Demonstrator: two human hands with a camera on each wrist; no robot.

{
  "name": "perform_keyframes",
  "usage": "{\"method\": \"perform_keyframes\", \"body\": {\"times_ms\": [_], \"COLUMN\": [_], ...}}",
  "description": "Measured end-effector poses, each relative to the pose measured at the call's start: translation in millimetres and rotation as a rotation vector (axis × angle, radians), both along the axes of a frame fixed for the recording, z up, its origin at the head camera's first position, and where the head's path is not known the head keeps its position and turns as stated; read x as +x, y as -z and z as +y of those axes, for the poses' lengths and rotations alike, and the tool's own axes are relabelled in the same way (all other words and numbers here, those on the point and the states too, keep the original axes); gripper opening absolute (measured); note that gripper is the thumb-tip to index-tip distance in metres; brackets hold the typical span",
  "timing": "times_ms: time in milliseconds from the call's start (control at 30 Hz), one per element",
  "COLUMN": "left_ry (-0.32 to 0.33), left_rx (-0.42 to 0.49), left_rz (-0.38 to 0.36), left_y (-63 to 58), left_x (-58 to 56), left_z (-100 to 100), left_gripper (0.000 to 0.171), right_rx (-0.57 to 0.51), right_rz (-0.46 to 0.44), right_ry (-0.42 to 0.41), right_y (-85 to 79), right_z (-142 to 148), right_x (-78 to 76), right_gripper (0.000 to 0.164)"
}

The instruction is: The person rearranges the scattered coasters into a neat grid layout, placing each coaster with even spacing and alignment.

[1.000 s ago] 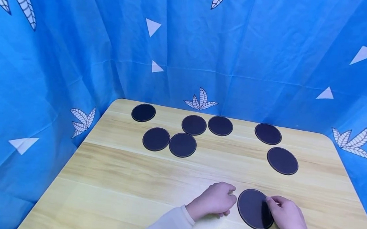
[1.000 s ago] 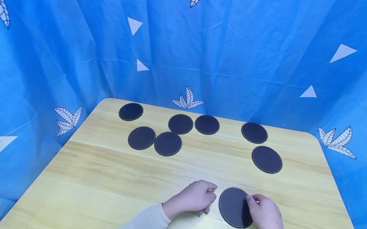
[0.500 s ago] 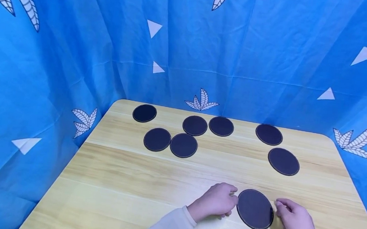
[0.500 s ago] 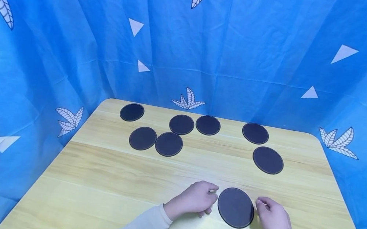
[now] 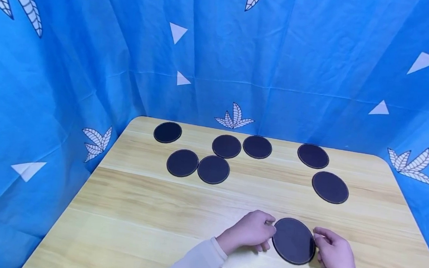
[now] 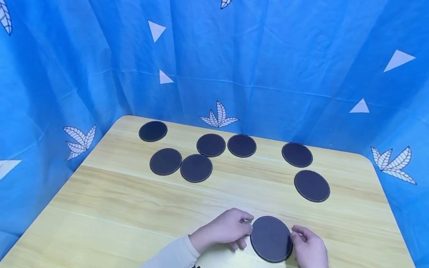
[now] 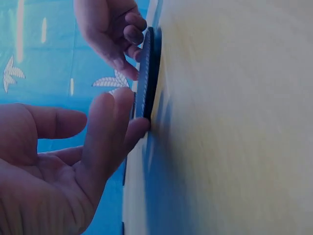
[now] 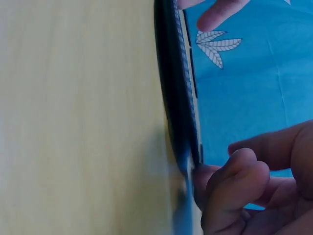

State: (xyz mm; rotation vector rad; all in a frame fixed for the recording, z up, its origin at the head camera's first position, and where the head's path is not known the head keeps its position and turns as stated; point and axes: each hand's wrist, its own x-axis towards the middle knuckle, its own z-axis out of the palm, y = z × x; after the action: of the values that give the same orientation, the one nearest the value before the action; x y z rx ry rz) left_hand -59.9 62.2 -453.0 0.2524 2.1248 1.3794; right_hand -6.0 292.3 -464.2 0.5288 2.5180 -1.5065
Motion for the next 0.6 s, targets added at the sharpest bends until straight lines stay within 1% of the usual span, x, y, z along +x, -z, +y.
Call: {"method": "perform_keyframes", "body": {"times_ms": [133, 200, 367, 533, 600], "left_ry": [-0.01, -0.001, 0.012, 0.014, 0.012], "left_rx": [0.104, 0.134, 0.202, 0.245, 0.256], "left_rz": [-0.089, -0.11, -0.12, -0.123, -0.12], "left_y": [8.1, 11.5, 14.0, 14.6, 15.9], "left_x": [-5.7, -7.6, -11.3, -14.2, -16.0], "left_z": [-4.8, -6.6, -10.5, -12.4, -12.9], "left_gripper": [0.047, 0.047, 0.049, 0.03, 0.026], "right_rx": [-0.058, -0.088, -0.194, -0.278, -0.315], "right_rz": [0.041, 0.054, 0.045, 0.039, 0.045], "right_ry": [0.018, 0.029, 0.051, 0.067, 0.071], "right_y": [6.2, 8.5, 9.7, 8.6, 8.5], "right_z": [-2.1, -2.8, -5.5, -9.3, -10.7], "right_x": [-1.8, -2.8, -6.7, -8.9, -9.8], "right_gripper": [0.038, 0.037, 0.034, 0.03, 0.029]}}
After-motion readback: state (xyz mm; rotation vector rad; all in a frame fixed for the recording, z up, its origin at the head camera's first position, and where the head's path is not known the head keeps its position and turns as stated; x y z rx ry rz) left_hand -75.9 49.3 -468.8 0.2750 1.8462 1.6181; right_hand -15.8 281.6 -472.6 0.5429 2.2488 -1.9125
